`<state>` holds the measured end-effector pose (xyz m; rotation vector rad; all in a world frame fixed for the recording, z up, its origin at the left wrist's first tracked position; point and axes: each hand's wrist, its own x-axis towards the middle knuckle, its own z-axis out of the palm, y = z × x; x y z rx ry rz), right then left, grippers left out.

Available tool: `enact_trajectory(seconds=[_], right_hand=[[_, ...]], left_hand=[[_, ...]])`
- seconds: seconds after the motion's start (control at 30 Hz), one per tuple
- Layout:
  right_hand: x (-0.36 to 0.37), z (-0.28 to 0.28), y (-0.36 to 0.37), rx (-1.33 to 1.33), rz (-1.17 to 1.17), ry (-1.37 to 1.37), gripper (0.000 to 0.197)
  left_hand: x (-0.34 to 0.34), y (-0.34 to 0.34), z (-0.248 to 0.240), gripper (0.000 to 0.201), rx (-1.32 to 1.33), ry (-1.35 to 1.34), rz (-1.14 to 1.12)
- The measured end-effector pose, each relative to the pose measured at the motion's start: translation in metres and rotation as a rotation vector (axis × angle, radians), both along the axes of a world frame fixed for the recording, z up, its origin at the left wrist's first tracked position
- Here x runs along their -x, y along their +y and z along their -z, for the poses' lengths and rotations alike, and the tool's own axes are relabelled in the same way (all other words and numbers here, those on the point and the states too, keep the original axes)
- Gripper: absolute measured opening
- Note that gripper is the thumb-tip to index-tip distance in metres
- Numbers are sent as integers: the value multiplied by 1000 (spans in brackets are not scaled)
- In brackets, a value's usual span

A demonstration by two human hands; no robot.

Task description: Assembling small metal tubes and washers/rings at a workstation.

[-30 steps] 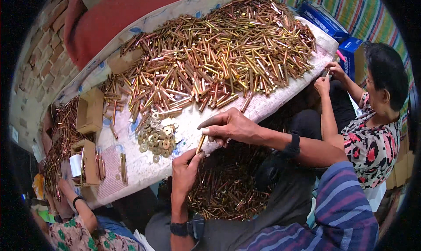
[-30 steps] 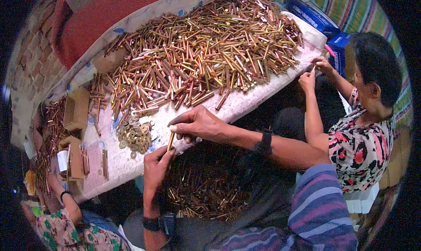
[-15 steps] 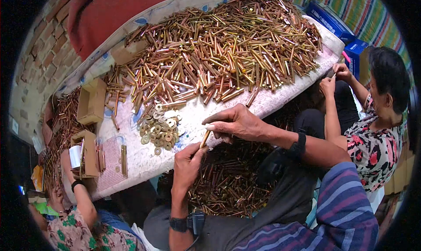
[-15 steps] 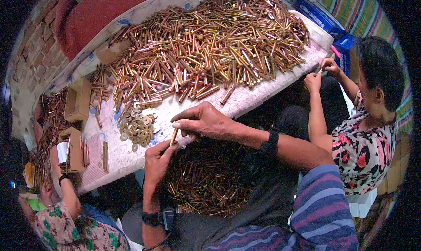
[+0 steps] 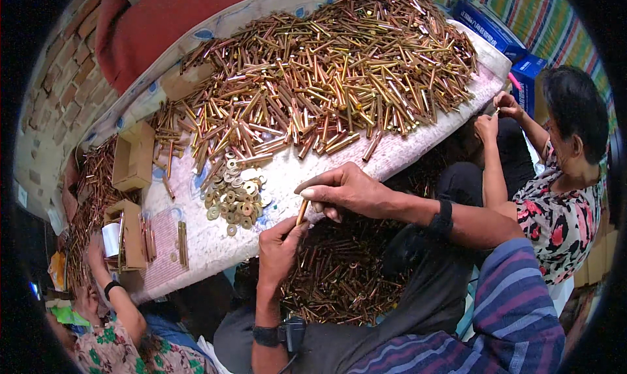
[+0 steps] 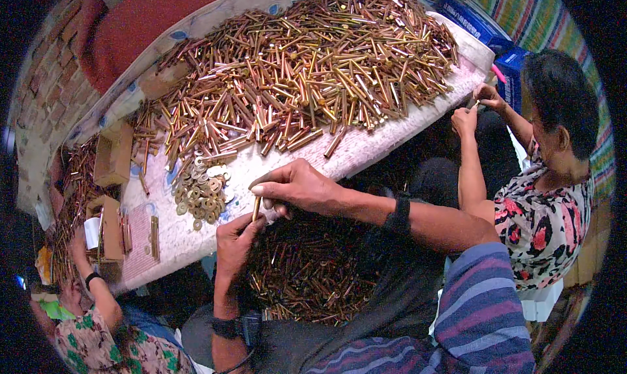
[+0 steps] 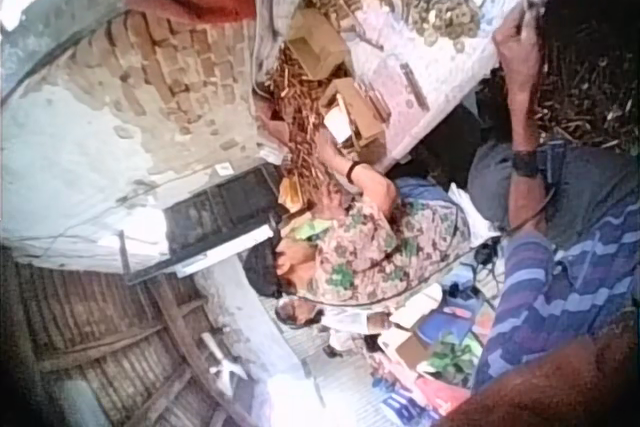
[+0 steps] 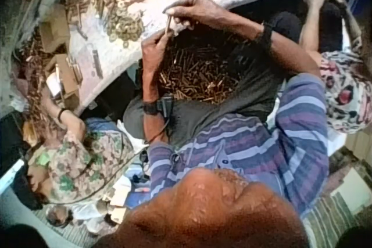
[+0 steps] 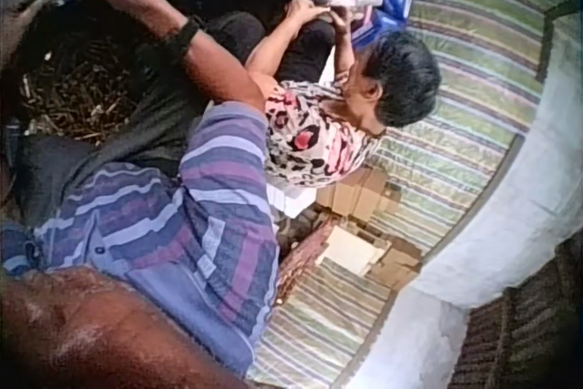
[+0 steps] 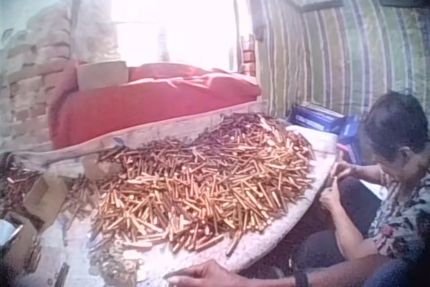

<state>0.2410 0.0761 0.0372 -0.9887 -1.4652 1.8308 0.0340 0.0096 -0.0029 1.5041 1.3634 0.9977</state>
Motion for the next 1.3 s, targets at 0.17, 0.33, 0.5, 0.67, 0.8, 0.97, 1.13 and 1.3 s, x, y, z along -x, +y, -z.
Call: enact_trajectory(seconds=[0.17, 0.33, 0.5, 0.67, 0.8, 0.97, 1.13, 1.3], right_hand=[[-3, -5, 0, -421, -120, -237, 35], [-27, 3, 31, -449, -32, -415, 37], [-60, 18, 62, -928, 179, -890, 30], [-65, 37, 73, -1063, 202, -1150, 25], [-62, 29, 71, -1045, 154, -1165, 28], [-58, -1, 56, -1108, 178, -1078, 32], [-51, -12, 46, -1025, 173, -804, 35], [-45, -21, 34, -641, 31, -395, 24]], left_hand=[[-2, 0, 0, 18, 181, -103, -6], [-1, 3, -4, 18, 274, -237, -25], [2, 5, 0, 21, 287, -302, -47], [-3, 5, -1, 22, 294, -318, -47], [-1, 5, 0, 21, 297, -320, -46], [2, 6, 1, 21, 293, -288, -33], [2, 5, 0, 20, 299, -283, -54], [0, 4, -3, 17, 288, -287, -53]])
